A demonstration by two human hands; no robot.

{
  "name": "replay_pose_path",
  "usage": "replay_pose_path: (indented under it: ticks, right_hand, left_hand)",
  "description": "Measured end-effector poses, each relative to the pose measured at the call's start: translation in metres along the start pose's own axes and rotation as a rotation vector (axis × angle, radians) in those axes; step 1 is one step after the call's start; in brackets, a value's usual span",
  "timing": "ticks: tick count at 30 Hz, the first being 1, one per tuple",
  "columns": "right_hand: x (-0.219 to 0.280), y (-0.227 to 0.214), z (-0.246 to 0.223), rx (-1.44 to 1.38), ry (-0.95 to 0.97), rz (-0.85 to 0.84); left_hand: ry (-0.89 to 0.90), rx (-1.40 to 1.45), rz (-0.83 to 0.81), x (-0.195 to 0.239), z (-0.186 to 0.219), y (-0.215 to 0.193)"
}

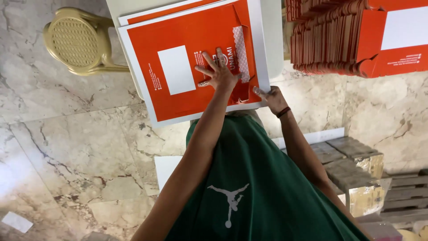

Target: Manually punching out pre-cut box shapes from cardboard sheets in a factory setting.

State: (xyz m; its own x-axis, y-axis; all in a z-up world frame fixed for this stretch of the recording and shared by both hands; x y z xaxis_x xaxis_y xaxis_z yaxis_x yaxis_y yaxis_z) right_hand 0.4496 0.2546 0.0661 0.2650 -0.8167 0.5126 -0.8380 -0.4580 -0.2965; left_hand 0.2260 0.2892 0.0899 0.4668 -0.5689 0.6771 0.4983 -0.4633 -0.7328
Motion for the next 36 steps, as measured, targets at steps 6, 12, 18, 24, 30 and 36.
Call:
replay_pose_path:
  ticks: [6,12,18,24,30,36]
  right_hand:
    - [0.01,0.002,-0.025,-0.564,0.385,-0.026]
    - [0.044,0.044,-0.005,-1.341,0.403,0.15]
    - [0.02,0.095,0.045,-1.17,0.478,0.679]
    - [0.027,0.07,-0.034,-0.574,0.276,0.573]
    - [0.029,0.064,-0.031,-0.288,0.302,0.378]
    - [0.046,0.08,0.003,-0.554,-0.111,0.411]
  left_hand:
    - [0.269,-0.254,-0.003,-0.046,-0.014,-0.029]
    - [0.48,-0.394,0.202,-0.141,-0.053,-0.124]
    - [0.639,-0.183,0.184,-0.188,-0.056,-0.14]
    - [0.66,-0.23,0.271,-0.17,-0.042,-0.137]
    - [0.386,-0.561,-0.193,-0.025,-0.008,-0.078]
    - [0.353,-0.584,-0.117,-0.013,0.001,-0.035]
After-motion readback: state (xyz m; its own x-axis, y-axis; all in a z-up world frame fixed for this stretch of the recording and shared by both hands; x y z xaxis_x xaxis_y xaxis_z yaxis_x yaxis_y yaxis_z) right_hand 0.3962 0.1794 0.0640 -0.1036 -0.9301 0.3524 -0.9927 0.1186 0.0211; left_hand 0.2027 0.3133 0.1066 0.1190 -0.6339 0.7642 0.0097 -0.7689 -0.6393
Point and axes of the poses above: each hand's wrist, its own x-axis away from the middle knuckle, its own y-axis out of the palm, z = x × y, the point moved 1 cm from there along -x, towards the middle knuckle, and after that the axes turned 7 degrees about -y, right-handed, at the moved point
